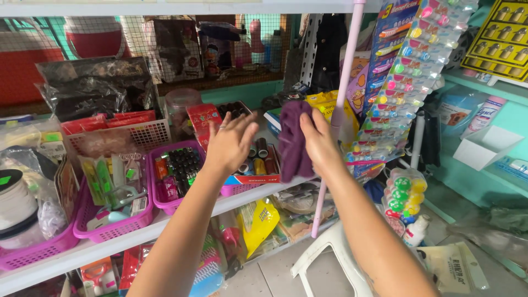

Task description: Cleaning a plastic basket and organizing various beauty and craft supplies on retail shelves.

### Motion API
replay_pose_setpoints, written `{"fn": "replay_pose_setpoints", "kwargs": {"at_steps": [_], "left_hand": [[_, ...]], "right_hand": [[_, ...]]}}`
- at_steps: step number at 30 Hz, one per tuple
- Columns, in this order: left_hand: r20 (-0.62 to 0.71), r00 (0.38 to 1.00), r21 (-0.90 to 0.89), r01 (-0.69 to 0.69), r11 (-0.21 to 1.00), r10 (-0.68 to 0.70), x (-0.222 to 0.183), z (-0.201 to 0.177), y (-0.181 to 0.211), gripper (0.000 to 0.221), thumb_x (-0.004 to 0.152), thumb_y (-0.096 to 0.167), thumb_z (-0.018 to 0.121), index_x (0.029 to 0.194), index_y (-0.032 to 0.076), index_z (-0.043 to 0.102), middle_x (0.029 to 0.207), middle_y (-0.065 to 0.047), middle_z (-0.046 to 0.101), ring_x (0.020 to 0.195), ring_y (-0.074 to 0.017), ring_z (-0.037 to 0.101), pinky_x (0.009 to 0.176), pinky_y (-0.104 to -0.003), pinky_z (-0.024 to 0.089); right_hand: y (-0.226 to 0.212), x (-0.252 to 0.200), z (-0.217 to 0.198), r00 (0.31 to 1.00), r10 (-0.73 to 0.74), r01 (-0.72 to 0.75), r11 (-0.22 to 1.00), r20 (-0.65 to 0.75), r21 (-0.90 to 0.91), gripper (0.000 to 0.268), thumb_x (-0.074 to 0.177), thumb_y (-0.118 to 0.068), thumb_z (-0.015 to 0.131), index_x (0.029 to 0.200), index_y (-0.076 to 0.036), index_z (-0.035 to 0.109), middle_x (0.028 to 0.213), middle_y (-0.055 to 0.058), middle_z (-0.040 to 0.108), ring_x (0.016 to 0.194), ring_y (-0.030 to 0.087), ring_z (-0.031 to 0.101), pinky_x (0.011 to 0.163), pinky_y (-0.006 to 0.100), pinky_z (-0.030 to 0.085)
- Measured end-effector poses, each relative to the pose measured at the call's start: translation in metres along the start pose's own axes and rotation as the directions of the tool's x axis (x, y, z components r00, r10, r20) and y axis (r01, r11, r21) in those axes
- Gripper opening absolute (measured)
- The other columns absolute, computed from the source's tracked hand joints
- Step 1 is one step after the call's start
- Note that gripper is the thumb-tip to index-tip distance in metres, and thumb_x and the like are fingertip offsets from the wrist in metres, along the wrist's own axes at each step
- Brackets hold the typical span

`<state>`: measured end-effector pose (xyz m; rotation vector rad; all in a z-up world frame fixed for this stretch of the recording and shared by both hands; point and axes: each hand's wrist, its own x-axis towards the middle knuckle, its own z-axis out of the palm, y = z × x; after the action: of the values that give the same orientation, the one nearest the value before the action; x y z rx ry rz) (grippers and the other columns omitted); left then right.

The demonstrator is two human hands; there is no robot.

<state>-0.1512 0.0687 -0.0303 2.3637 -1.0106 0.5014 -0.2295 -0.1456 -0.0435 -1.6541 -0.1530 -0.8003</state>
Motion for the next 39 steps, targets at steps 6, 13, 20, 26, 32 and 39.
{"fn": "replay_pose_setpoints", "kwargs": {"at_steps": [6,13,20,26,32,39], "left_hand": [[-0.387,0.914,-0.657,-0.363,0.661,0.117,0.001,0.002,0.006,0.058,0.109,0.034,0.05,0.16,0.012,0.032,0.161,-0.022,0.038,0.15,-0.0315,0.032,0.121,-0.04,0.025],[-0.523,0.81,-0.619,-0.145,0.772,-0.266,0.021,-0.03,-0.09,0.032,0.109,0.022,0.055,0.127,-0.002,0.066,0.126,-0.023,0.068,0.113,-0.0353,0.067,0.101,-0.041,0.05],[-0.116,0.891,-0.33,0.383,0.863,-0.439,0.025,0.024,-0.117,0.045,0.099,0.042,0.054,0.133,0.015,0.066,0.129,-0.025,0.065,0.128,-0.0432,0.059,0.111,-0.048,0.047],[0.139,0.933,0.082,0.323,0.943,-0.331,0.019,0.042,-0.119,0.054,0.1,0.048,0.038,0.126,0.013,0.07,0.137,-0.021,0.061,0.143,-0.0555,0.033,0.11,-0.085,0.006],[0.298,0.915,0.191,0.223,0.956,-0.273,0.011,0.02,-0.106,0.05,0.1,0.044,0.034,0.133,0.022,0.064,0.145,-0.006,0.056,0.144,-0.0591,0.024,0.103,-0.09,0.003],[0.269,0.95,0.245,0.093,0.965,-0.16,-0.006,0.007,-0.099,0.043,0.098,0.035,0.037,0.126,0.021,0.066,0.142,-0.003,0.058,0.141,-0.0578,0.029,0.097,-0.094,0.005]], "right_hand": [[-0.026,0.008,0.081,0.953,-0.024,-0.177,0.766,0.303,0.618,0.058,0.108,-0.05,0.043,0.152,-0.013,0.049,0.155,0.005,0.052,0.138,0.013,0.054,0.118,0.031,0.041],[0.0,0.013,0.1,0.95,-0.239,0.311,0.746,0.199,-0.589,0.056,0.107,-0.062,0.045,0.15,-0.029,0.059,0.149,0.0,0.064,0.138,0.017,0.052,0.121,0.039,0.043],[0.017,-0.004,0.115,0.894,0.189,0.252,0.536,0.405,-0.806,0.065,0.083,-0.066,0.056,0.143,-0.042,0.054,0.154,0.001,0.045,0.147,0.029,0.035,0.108,0.073,0.025],[0.04,0.0,0.113,0.895,0.09,0.31,0.579,0.437,-0.754,0.066,0.089,-0.063,0.051,0.147,-0.032,0.054,0.154,0.005,0.047,0.141,0.032,0.041,0.113,0.058,0.032],[0.042,0.0,0.113,0.904,0.113,0.269,0.597,0.412,-0.755,0.067,0.087,-0.062,0.053,0.146,-0.031,0.054,0.156,0.006,0.045,0.144,0.032,0.038,0.113,0.057,0.028],[0.051,0.001,0.113,0.905,0.081,0.286,0.611,0.418,-0.738,0.065,0.088,-0.063,0.054,0.147,-0.036,0.053,0.159,0.008,0.043,0.145,0.037,0.036,0.115,0.058,0.03]]}}
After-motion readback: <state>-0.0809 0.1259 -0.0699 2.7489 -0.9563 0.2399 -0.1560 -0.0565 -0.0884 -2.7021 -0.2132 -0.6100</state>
